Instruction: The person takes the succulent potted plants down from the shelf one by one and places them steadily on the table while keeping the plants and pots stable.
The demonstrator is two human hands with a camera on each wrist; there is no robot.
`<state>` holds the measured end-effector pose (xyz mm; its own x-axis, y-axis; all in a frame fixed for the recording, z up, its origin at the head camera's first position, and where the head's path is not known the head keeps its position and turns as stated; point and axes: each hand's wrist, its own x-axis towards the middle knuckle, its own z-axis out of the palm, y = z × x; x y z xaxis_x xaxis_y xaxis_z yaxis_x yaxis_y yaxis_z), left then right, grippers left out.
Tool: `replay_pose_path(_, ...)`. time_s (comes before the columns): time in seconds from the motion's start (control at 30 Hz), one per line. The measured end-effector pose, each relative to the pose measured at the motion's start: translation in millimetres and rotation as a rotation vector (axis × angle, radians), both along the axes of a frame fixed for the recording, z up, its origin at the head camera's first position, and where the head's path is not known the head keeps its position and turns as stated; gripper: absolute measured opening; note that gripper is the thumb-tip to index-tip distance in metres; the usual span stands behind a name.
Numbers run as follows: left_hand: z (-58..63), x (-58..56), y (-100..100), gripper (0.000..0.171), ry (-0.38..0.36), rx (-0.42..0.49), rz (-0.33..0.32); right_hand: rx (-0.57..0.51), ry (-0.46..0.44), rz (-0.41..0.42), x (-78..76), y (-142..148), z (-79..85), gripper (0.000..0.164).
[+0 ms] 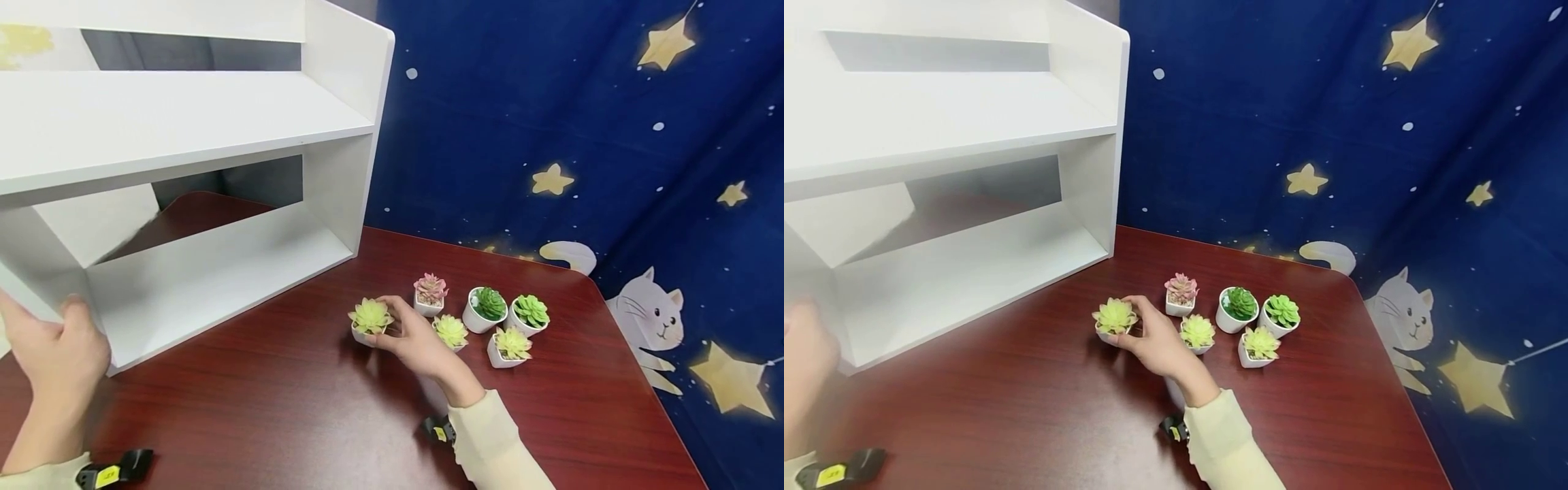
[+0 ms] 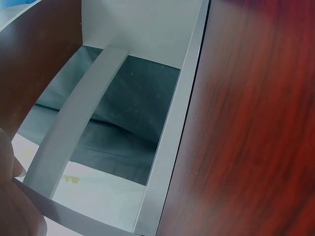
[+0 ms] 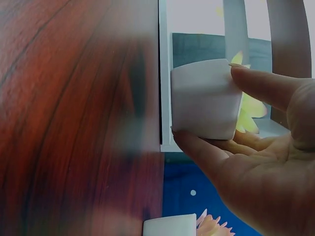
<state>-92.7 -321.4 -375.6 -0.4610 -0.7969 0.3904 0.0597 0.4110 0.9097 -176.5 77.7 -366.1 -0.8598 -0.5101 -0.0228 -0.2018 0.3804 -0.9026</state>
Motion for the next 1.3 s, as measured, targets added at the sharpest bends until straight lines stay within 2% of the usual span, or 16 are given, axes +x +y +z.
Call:
replay_pose_path(0.07,0.1,0.0,0,0.068,-0.013,-0.003,0.002,0.008,-0.008,0.004,-0.5,1,-0.1,0.055)
replay_pose_path(0.2,1.2,-0.2,-1,0.069,-0.024,0.016,0.009,0.089,0.026,0.009,0.0,4,0.0,0.054)
replay_pose_path(0.4,2.6,-0.1,0,0.069,0.002,0.032,-0.005,0.185,0.064,0.03,0.5,8,-1.9,0.053)
replay_pose_path(0.6,0.7,0.1,0,0.068,-0.004,0.012,-0.009,0.196,0.055,0.069,-1.1,11,-5.0,0.051)
replay_pose_path(0.8,-1.0,0.2,-3,0.067,-0.034,0.025,0.018,0.201,0.006,0.09,-2.9,14,-4.9,0.053)
replay_pose_path(1.3,0.5,0.3,-2,0.067,-0.021,0.014,0.001,0.237,0.005,0.06,-2.4,13,-6.1,0.056)
